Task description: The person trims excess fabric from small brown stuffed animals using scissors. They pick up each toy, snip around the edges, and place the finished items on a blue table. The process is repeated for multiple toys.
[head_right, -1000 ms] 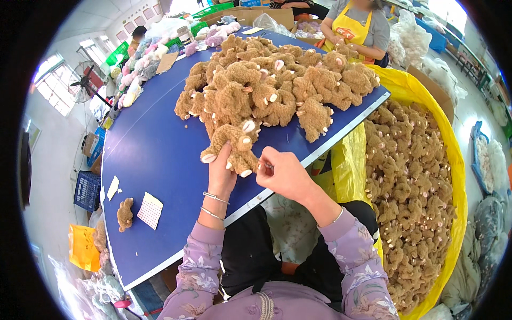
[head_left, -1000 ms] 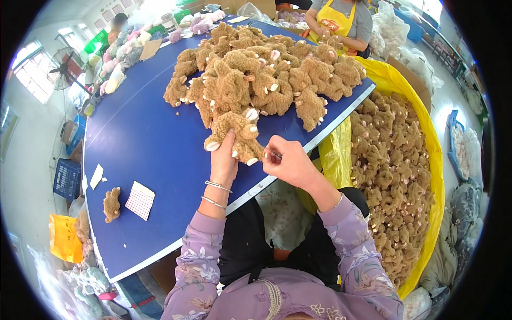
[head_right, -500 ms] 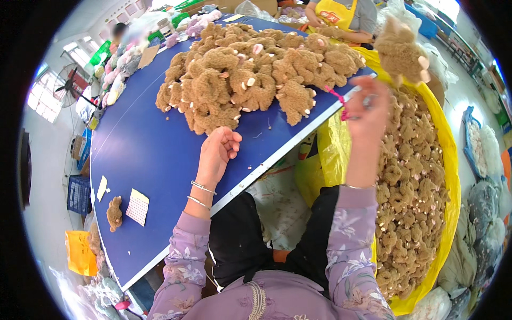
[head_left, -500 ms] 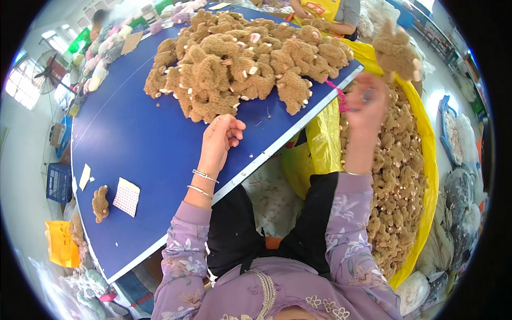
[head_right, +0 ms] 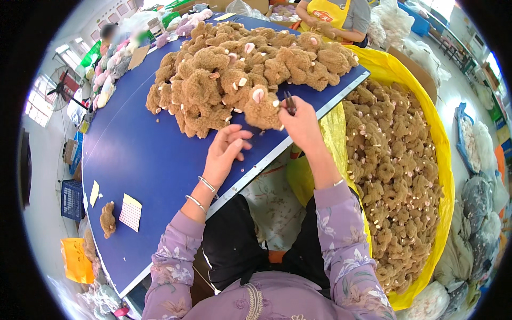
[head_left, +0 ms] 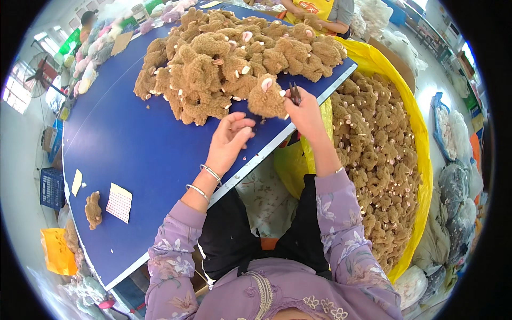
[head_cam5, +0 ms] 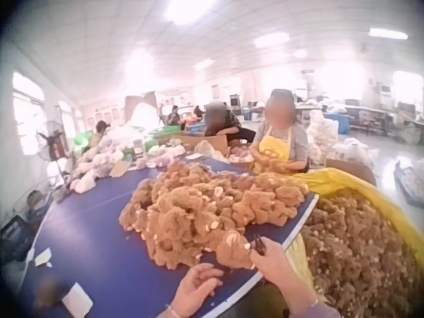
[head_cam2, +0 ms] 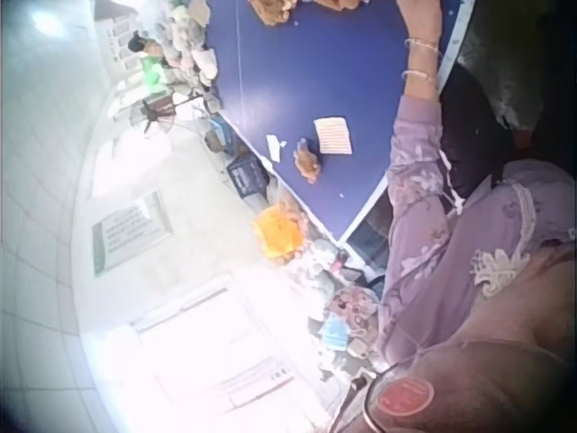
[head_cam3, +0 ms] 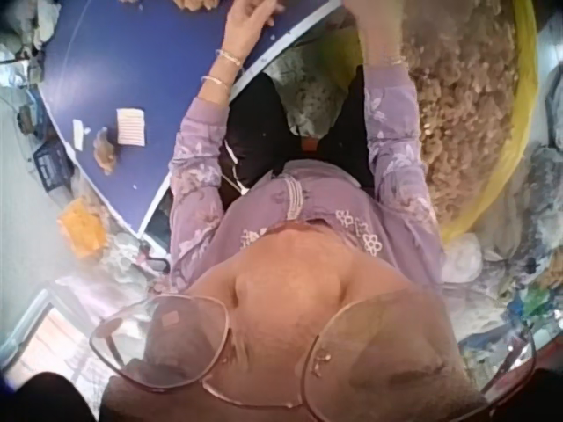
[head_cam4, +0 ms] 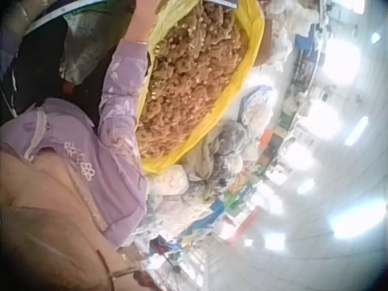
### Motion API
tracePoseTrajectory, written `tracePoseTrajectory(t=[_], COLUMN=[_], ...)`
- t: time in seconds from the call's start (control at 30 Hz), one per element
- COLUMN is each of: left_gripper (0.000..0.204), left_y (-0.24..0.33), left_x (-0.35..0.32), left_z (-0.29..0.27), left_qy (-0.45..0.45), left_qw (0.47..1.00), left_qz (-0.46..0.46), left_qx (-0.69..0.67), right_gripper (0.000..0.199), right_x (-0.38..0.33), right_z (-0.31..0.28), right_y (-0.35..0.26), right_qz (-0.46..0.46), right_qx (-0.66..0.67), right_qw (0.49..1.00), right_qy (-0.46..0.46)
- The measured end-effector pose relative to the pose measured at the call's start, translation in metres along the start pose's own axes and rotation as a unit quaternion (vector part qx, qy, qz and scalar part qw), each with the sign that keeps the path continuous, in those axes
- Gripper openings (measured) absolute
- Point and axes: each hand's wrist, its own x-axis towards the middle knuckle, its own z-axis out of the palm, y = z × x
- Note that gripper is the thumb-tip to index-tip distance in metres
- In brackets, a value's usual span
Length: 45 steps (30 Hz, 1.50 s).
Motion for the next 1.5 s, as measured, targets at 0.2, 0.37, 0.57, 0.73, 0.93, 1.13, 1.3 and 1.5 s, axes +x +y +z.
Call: tracePoseTrajectory(t=[0.2,0.37,0.57,0.73,0.93,1.13,1.3,1.5], left_gripper=[0.058,0.049,0.048,0.049,0.043,0.036,0.043,0.044], left_y=[0.01,-0.002,0.009,0.002,-0.01,0.005,0.015,0.009], left_x=[0.003,0.001,-0.005,-0.004,-0.005,0.003,0.001,-0.009], left_z=[0.008,-0.009,0.002,-0.005,-0.008,-0.021,-0.024,-0.006], left_qy=[0.034,0.07,0.106,0.077,0.089,0.176,0.114,0.082], left_qw=[0.999,0.99,0.954,0.959,0.973,0.924,0.917,0.975], left_qz=[-0.024,-0.053,-0.056,-0.05,-0.049,-0.007,-0.024,-0.028], left_qx=[-0.031,-0.111,-0.274,-0.268,-0.209,-0.338,-0.381,-0.207], right_gripper=[0.018,0.019,0.026,0.024,0.015,0.011,0.014,0.018], right_x=[-0.031,-0.033,-0.023,-0.035,-0.035,-0.041,-0.04,-0.043], right_z=[0.033,0.032,0.026,0.042,0.041,0.043,0.044,0.045], right_y=[-0.009,-0.016,-0.013,-0.008,-0.016,-0.014,-0.014,-0.022], right_qz=[-0.038,-0.039,0.014,-0.016,-0.01,0.002,0.028,-0.003], right_qx=[-0.02,0.084,0.076,0.114,0.092,0.163,0.185,0.206], right_qw=[0.984,0.98,0.987,0.984,0.987,0.973,0.969,0.966], right_qy=[-0.171,-0.176,-0.141,-0.133,-0.134,-0.162,-0.163,-0.153])
